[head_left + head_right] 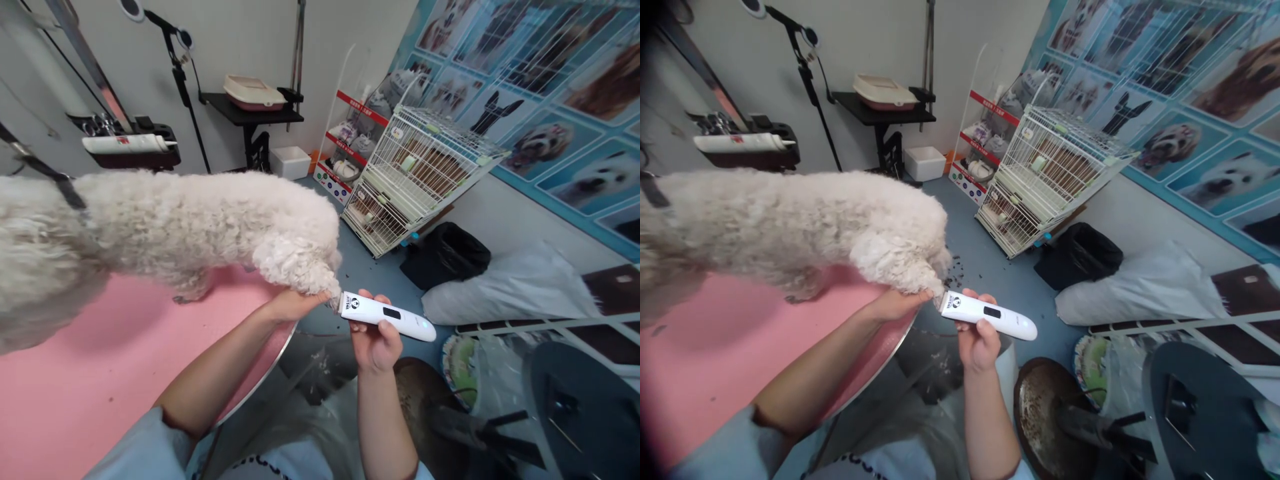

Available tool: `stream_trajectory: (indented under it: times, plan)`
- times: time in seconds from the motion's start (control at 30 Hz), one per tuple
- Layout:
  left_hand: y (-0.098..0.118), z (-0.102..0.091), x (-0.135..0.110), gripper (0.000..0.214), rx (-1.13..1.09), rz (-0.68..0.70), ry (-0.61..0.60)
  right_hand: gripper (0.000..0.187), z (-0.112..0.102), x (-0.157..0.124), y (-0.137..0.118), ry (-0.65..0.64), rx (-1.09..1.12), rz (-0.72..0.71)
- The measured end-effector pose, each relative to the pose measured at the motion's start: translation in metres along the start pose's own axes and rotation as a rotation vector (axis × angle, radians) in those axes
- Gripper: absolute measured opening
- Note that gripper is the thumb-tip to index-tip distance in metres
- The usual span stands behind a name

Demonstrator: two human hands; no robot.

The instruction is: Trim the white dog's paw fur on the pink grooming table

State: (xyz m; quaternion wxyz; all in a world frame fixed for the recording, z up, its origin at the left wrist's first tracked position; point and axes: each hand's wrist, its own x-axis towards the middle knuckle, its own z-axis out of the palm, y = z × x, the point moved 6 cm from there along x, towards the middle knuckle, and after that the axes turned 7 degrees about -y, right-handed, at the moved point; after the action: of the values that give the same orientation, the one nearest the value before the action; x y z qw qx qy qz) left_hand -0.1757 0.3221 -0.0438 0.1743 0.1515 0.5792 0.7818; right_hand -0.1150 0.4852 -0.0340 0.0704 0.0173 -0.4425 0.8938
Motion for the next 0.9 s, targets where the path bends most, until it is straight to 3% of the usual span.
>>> stream_trajectory:
  times: [0.13,0.33,0.5,0.57,0.7,0.77,0.83,0.9]
  plan:
    - [0.003,-0.003,-0.001,0.047,0.024,0.011,0.053,0.042,0.006,-0.002,0.001,-0.094,0.01,0.032]
    - [0.001,-0.004,-0.002,0.047,0.075,0.012,0.132,0.043,0.004,-0.008,-0.003,-0.18,-0.168,-0.093]
    - [0.001,-0.001,0.0,0.044,0.077,0.052,0.154,0.041,0.003,-0.032,-0.018,-0.09,-0.509,-0.484]
    - [0.002,0.0,0.0,0.041,0.084,0.067,0.151,0.041,0.007,-0.039,-0.018,-0.088,-0.589,-0.559]
    - [0.004,0.003,0.0,0.036,0.079,0.081,0.149,0.042,0.014,-0.043,-0.012,-0.106,-0.68,-0.552]
    - [0.003,0.003,0.0,0.034,0.053,0.066,0.157,0.044,0.012,-0.04,-0.009,-0.1,-0.62,-0.501]
    - [0.001,0.001,-0.001,0.032,0.007,0.047,0.161,0.045,0.007,-0.034,-0.003,-0.095,-0.458,-0.394]
    - [-0.001,-0.001,-0.001,0.029,-0.071,0.023,0.135,0.046,0.002,-0.026,0.008,-0.117,-0.245,-0.191]
